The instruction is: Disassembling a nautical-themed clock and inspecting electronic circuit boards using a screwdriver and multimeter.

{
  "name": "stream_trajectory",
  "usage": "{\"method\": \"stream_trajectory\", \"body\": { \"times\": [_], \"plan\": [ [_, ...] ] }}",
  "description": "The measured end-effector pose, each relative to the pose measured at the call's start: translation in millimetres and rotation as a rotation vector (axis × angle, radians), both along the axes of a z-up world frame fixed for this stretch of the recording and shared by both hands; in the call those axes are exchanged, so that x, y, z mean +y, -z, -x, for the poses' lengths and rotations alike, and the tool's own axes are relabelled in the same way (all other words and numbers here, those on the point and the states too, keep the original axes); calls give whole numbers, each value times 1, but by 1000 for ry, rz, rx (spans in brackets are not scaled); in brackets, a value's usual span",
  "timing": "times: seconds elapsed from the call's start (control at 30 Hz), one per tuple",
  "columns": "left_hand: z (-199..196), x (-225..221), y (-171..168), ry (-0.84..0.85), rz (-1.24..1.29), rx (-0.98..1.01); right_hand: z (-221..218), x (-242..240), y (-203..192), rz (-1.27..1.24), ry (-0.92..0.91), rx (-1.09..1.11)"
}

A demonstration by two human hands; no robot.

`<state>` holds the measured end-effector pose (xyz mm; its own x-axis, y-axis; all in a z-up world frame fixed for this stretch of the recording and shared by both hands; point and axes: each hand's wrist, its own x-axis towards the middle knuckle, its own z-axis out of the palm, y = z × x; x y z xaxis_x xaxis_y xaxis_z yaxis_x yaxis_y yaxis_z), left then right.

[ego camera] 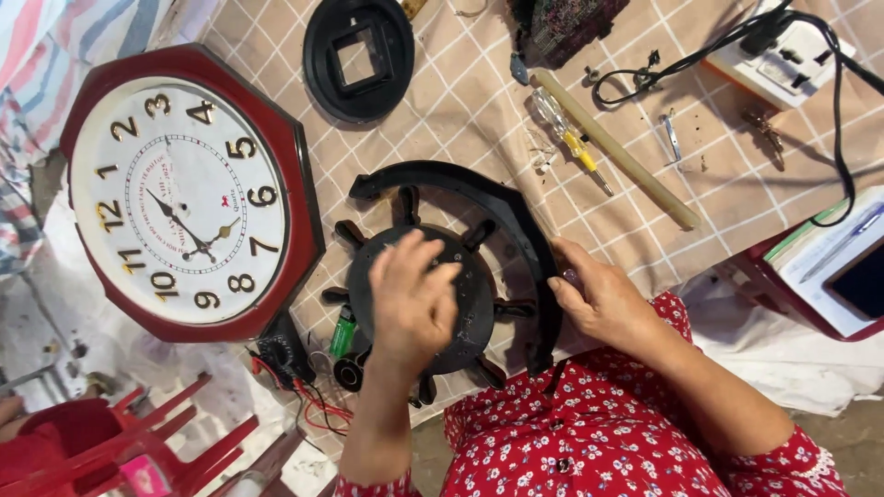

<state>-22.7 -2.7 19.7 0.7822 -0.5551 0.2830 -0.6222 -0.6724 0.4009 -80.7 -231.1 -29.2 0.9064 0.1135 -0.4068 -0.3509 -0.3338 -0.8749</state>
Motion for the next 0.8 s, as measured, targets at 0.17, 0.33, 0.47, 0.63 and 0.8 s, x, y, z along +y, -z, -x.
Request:
{"method": "stream_trajectory", "body": {
  "times": [0.17,0.33,0.47,0.63,0.8],
  "plan": [
    [28,-5,19,32,-120,48,-4,7,-13,121,-33,-68],
    [35,1,30,0,-110,15,3,13,-14,287,-114,-89],
    [39,9,34,7,-129,31,0,18,-38,548,-219,-85],
    [50,37,34,6,54,25,6,9,-76,638,-110,-172],
    [92,88,-5,-625,506,-87,20,10,-86,525,-57,-327]
  ]
}}
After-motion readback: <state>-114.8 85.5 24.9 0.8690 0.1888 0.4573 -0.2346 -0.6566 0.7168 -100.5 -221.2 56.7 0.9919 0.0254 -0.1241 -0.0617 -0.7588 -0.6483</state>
